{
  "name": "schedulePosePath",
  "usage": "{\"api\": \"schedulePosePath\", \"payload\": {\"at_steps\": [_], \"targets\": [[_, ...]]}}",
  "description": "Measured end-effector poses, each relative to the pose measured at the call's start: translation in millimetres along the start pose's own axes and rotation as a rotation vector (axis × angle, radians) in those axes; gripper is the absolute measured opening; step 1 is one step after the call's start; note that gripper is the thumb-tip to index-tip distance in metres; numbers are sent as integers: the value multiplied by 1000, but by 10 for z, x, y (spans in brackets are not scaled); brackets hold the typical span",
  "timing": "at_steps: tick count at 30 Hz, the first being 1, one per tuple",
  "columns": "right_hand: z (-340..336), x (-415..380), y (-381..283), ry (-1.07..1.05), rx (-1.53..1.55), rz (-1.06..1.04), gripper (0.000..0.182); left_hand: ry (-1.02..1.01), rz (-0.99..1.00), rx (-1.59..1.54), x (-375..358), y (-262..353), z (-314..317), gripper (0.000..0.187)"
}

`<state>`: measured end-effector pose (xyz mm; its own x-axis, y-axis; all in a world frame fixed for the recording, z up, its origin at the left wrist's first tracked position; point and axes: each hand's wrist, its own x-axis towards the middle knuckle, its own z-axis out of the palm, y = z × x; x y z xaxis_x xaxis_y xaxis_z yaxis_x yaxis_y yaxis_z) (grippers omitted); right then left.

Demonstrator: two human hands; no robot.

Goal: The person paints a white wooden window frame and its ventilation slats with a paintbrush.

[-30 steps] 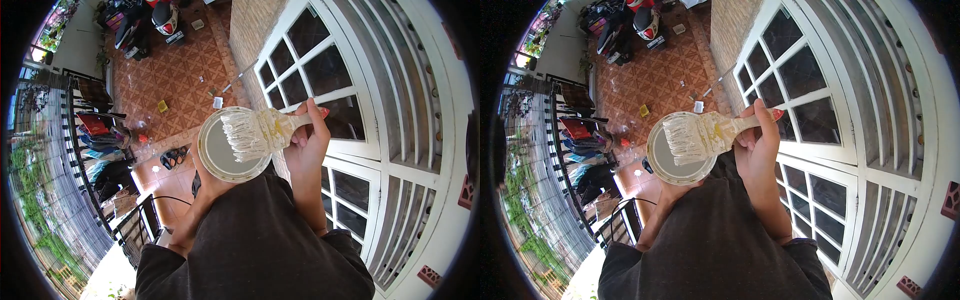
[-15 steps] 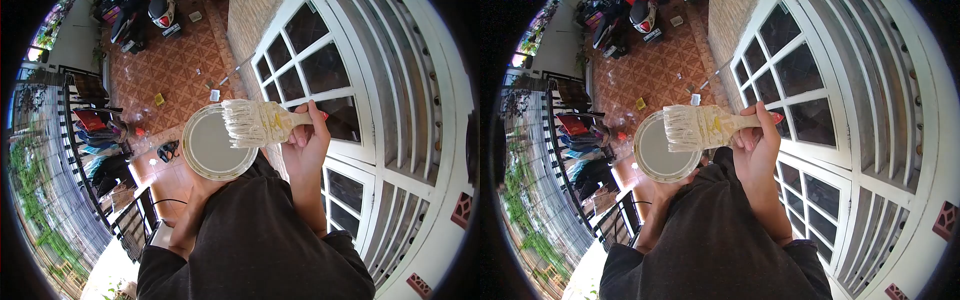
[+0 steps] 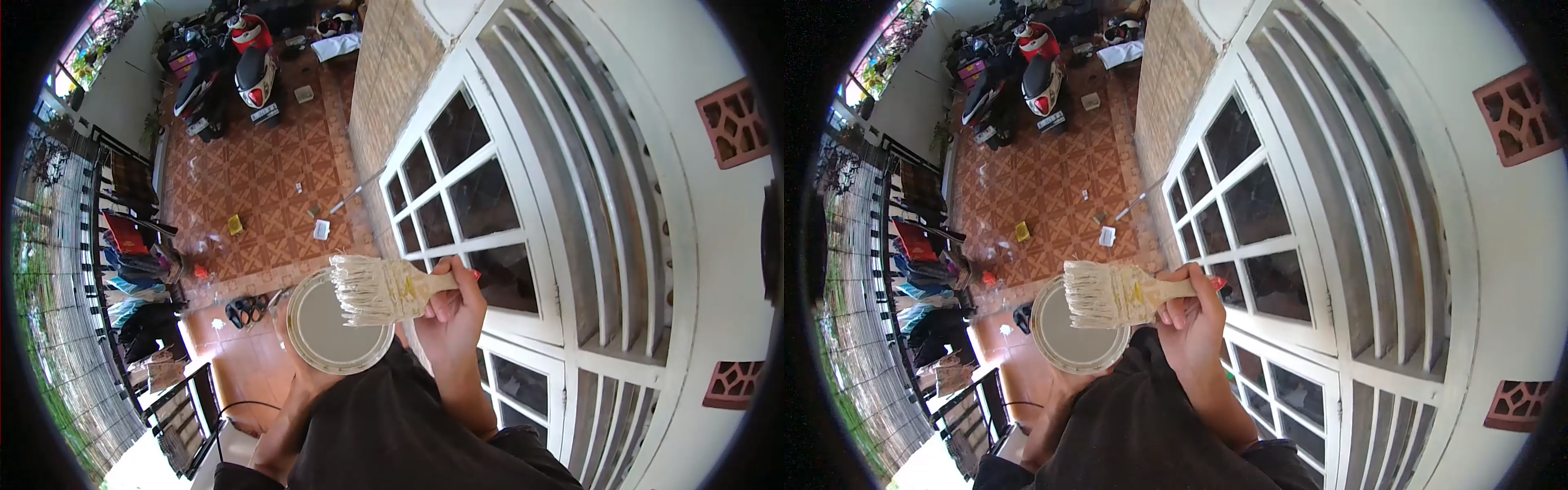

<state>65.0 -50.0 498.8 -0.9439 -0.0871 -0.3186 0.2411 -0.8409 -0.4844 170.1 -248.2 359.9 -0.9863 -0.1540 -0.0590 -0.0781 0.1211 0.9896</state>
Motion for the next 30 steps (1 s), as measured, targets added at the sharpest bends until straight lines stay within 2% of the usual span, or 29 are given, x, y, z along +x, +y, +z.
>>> {"api": "schedulePosePath", "payload": {"at_steps": [8,15,18,21,24,26,29,30], "targets": [[-24,89,-148,77,-27,28,34,4,37,-7,177,68,184,120],[1,115,-89,34,9,-52,34,-1,76,6,244,153,99,117],[46,119,50,122,-11,-98,32,19,124,20,324,393,70,116],[229,73,99,191,29,-98,31,37,254,39,512,821,-40,112],[89,116,112,80,78,-67,35,78,450,-57,661,885,-66,123],[60,139,150,45,98,-69,36,72,464,-34,682,658,-76,143],[7,162,187,17,118,-59,37,81,430,-63,718,600,-114,123],[30,172,204,54,112,-61,35,66,420,-80,740,564,-107,125]]}}
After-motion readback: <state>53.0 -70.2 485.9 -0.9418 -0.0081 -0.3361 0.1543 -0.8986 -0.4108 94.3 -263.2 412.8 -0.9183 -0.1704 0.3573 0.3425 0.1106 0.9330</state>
